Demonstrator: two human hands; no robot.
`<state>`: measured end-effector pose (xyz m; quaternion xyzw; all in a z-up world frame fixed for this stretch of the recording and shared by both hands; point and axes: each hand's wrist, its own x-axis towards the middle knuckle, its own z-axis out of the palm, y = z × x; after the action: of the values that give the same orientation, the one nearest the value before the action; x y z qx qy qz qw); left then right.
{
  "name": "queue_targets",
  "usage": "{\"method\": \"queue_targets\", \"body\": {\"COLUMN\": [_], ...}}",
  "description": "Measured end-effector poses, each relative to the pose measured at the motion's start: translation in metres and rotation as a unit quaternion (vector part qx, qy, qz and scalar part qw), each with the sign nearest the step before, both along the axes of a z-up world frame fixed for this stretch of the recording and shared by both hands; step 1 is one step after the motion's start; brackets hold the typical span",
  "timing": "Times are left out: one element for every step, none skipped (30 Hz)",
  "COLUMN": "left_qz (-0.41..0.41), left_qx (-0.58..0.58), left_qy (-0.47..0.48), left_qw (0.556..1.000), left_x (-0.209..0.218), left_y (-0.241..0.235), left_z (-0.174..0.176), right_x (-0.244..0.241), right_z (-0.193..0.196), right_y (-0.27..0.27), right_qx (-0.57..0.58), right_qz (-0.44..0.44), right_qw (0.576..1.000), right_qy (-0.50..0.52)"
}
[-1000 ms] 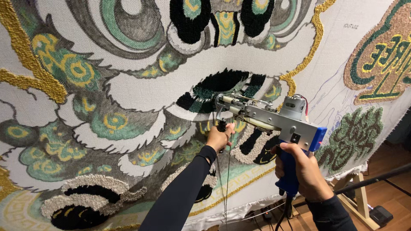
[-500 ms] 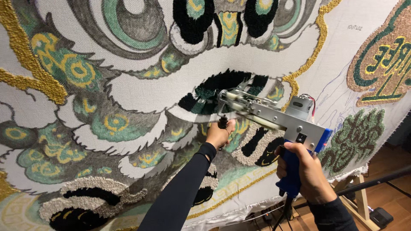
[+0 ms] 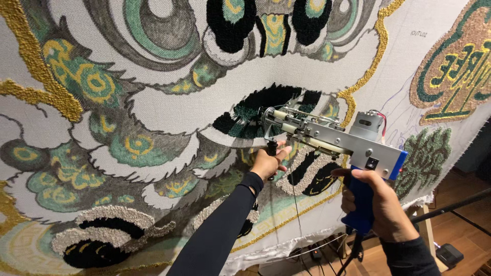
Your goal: The person uses a handheld electric tufting gun to apply dark green yarn into a stretched canvas, following a pre-drawn design of a stylized face. The operator guides the tool steadily across the surface to fill in a specific section of the artwork.
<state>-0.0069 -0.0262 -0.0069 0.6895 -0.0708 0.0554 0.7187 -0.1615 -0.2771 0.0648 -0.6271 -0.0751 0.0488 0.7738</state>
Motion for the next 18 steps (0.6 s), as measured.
{"method": "queue_targets", "body": {"left_qz": [-0.003, -0.006, -0.009, -0.005, -0.001, 0.004, 0.001, -0.001, -0.004, -0.011, -0.019, -0.027, -0.025, -0.023, -0.021, -0.024, -0.028, -0.032], "left_qx": [-0.015, -0.031, -0.046, -0.044, -0.043, -0.042, -0.037, -0.033, -0.028, -0.04, -0.052, -0.064, -0.058, -0.052, -0.045, -0.04, -0.035, -0.03], "left_qy": [-0.02, -0.041, -0.062, -0.067, -0.072, -0.076, -0.072, -0.068, -0.063, -0.055, -0.047, -0.039, -0.046, -0.054, -0.062, -0.069, -0.076, -0.083], "left_qw": [1.0, 0.999, 0.997, 0.997, 0.996, 0.996, 0.997, 0.997, 0.998, 0.998, 0.997, 0.997, 0.997, 0.997, 0.997, 0.996, 0.996, 0.996], "left_x": [-0.001, 0.0, 0.001, 0.002, 0.003, 0.002, 0.0, -0.003, -0.006, -0.006, -0.004, -0.003, 0.0, 0.003, 0.007, 0.01, 0.013, 0.013], "left_y": [-0.005, -0.01, -0.016, -0.021, -0.026, -0.03, -0.032, -0.034, -0.035, -0.038, -0.041, -0.043, -0.046, -0.048, -0.049, -0.048, -0.048, -0.048], "left_z": [-0.002, -0.005, -0.009, -0.012, -0.015, -0.016, -0.018, -0.02, -0.021, -0.022, -0.023, -0.025, -0.027, -0.03, -0.032, -0.033, -0.032, -0.031], "right_x": [0.0, 0.0, -0.001, -0.001, -0.002, -0.003, -0.004, -0.004, -0.005, -0.006, -0.008, -0.01, -0.012, -0.014, -0.015, -0.016, -0.017, -0.017], "right_z": [-0.001, -0.001, -0.003, -0.006, -0.009, -0.011, -0.014, -0.016, -0.018, -0.019, -0.02, -0.02, -0.02, -0.02, -0.019, -0.019, -0.019, -0.019], "right_y": [-0.005, -0.011, -0.018, -0.024, -0.031, -0.038, -0.043, -0.047, -0.05, -0.053, -0.056, -0.059, -0.061, -0.063, -0.066, -0.067, -0.069, -0.071], "right_qx": [0.01, 0.021, 0.032, 0.029, 0.025, 0.021, 0.025, 0.028, 0.032, 0.029, 0.027, 0.024, 0.031, 0.037, 0.044, 0.05, 0.055, 0.061], "right_qz": [0.005, 0.011, 0.015, 0.011, 0.008, 0.005, 0.016, 0.027, 0.038, 0.032, 0.025, 0.018, 0.022, 0.026, 0.031, 0.035, 0.04, 0.044], "right_qw": [1.0, 1.0, 0.999, 0.999, 1.0, 1.0, 1.0, 0.999, 0.998, 0.999, 0.999, 0.999, 0.999, 0.999, 0.998, 0.998, 0.997, 0.996], "right_qy": [0.004, 0.008, 0.01, 0.008, 0.006, 0.005, -0.007, -0.02, -0.031, -0.03, -0.03, -0.03, -0.027, -0.023, -0.021, -0.027, -0.032, -0.038]}}
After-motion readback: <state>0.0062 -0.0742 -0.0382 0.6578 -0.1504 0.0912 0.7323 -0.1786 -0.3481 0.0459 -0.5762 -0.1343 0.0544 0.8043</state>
